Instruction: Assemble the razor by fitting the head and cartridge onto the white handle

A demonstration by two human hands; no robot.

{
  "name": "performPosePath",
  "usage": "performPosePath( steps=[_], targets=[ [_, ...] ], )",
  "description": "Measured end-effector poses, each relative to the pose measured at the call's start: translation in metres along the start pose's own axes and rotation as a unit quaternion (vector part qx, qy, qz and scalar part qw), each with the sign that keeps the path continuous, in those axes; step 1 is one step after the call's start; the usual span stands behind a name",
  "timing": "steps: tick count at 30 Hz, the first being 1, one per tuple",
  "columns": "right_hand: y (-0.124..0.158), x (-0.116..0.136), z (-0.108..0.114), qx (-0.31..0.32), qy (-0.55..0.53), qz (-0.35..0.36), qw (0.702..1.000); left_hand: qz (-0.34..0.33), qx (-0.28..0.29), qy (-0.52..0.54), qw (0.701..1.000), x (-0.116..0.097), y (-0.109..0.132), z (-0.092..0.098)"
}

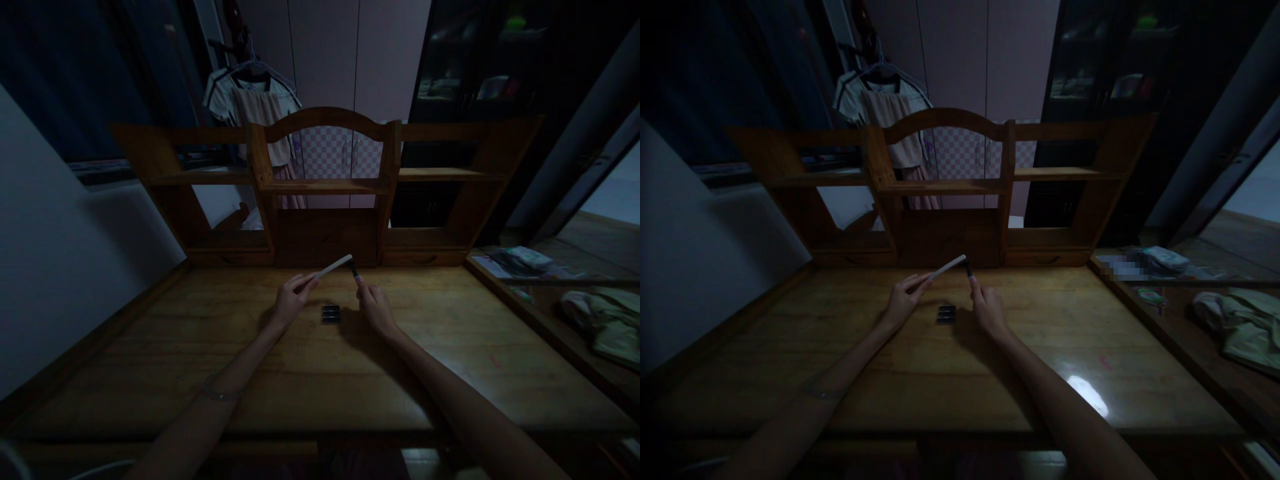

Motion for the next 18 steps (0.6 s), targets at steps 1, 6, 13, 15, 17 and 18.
performPosePath(
  steps=[1, 6, 13, 15, 17, 18],
  targets=[
    [-0.0003, -0.0005, -0.0001, 0.000, 0.001, 0.000, 1.000, -0.001, -0.001, -0.003, 1.000, 0.0001, 0.0001, 0.0002],
    [-0.0013, -0.0016, 0.0002, 0.007, 0.002, 0.003, 1.000, 0.007, 0.008, -0.023, 1.000, 0.0039, 0.0002, -0.0013],
    [-0.0016, -0.0027, -0.0006, 0.008, -0.009, 0.006, 1.000, 0.008, -0.017, -0.013, 1.000, 0.0063, -0.0011, 0.0010],
    [-0.0018, -0.0032, -0.0008, 0.010, -0.010, 0.004, 1.000, -0.003, -0.006, -0.011, 1.000, 0.0036, -0.0005, 0.0002],
    [-0.0020, -0.0032, -0.0006, 0.011, -0.012, 0.002, 1.000, -0.008, 0.003, -0.016, 1.000, 0.0017, 0.0000, -0.0007],
    [-0.0020, -0.0030, -0.0005, 0.011, -0.012, 0.002, 1.000, -0.007, 0.005, -0.019, 1.000, 0.0014, 0.0000, -0.0008]
  ],
)
Point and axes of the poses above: each hand's wrist, its own y-axis away from the middle knuckle, its own z-axis out of the back of the hand, x = y × z, the point moved 2 cm from there along -y, towards the middle knuckle, and after that the axes turned 13 degrees about -y, right-handed, at the moved point
